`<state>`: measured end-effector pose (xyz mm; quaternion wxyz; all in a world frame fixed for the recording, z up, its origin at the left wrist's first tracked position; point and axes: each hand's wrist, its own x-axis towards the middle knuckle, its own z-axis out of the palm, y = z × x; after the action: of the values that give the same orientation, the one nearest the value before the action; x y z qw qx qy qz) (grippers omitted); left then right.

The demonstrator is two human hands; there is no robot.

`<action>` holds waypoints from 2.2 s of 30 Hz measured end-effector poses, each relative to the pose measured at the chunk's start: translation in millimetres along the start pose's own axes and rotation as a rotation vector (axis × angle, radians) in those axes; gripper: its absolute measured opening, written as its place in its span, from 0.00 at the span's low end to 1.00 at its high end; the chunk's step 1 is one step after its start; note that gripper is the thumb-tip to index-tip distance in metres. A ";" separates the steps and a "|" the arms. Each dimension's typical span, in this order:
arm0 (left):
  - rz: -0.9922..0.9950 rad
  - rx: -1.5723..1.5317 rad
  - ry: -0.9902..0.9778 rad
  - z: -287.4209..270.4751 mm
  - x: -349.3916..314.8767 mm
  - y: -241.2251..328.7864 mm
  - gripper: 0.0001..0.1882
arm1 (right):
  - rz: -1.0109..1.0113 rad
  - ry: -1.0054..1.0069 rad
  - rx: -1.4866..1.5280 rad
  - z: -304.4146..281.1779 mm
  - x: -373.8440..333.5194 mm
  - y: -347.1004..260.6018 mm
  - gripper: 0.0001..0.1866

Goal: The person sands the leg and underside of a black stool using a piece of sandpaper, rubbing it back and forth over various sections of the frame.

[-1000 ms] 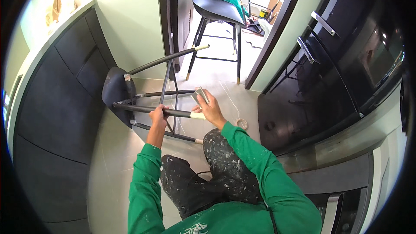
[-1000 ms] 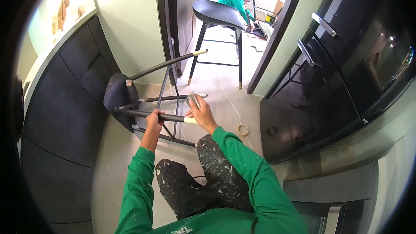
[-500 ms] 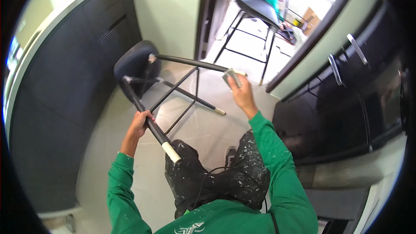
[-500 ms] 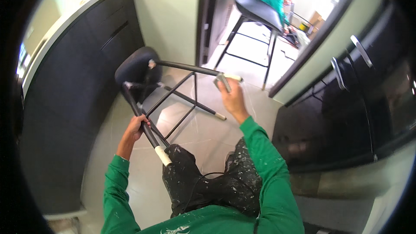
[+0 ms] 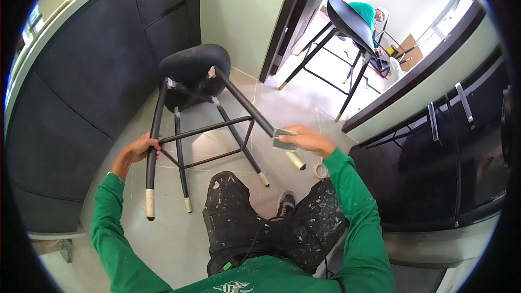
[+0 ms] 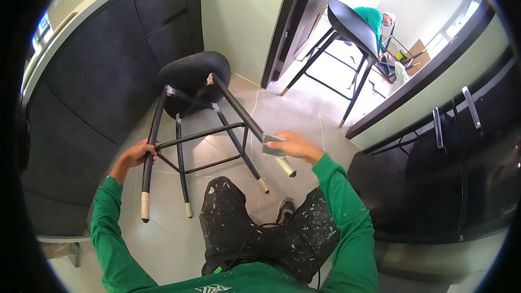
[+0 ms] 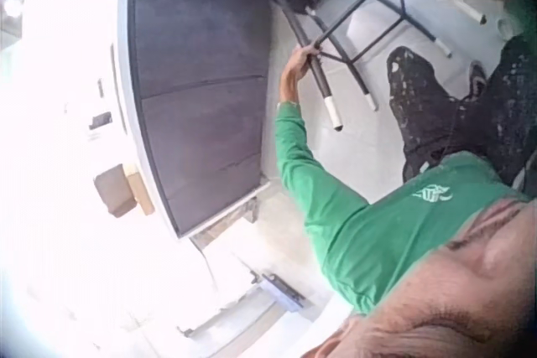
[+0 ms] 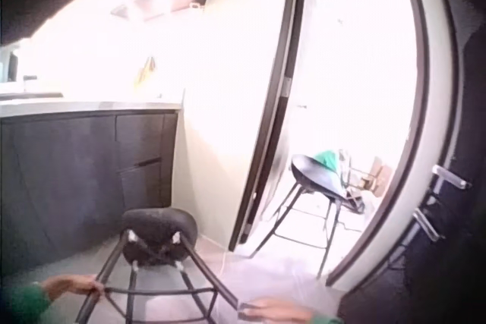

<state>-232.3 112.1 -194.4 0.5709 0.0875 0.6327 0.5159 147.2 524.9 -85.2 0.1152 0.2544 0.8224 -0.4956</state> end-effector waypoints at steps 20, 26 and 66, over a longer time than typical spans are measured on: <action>-0.098 1.351 0.235 -58.8 37.1 73.3 0.45 | 0.234 0.219 1.127 221.6 -56.6 -14.7 0.21; 0.042 1.559 0.432 -65.3 37.2 83.9 0.48 | 0.261 0.199 1.210 308.0 -87.5 -56.6 0.24; 0.709 0.621 0.040 348.5 2.6 37.8 0.43 | -0.648 0.091 0.003 -10.6 -2.4 17.7 0.13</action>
<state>32.0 323.7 -103.4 0.2942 0.4549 0.6990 0.4668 159.3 540.1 -92.5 -0.0857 0.0016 0.8641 -0.4959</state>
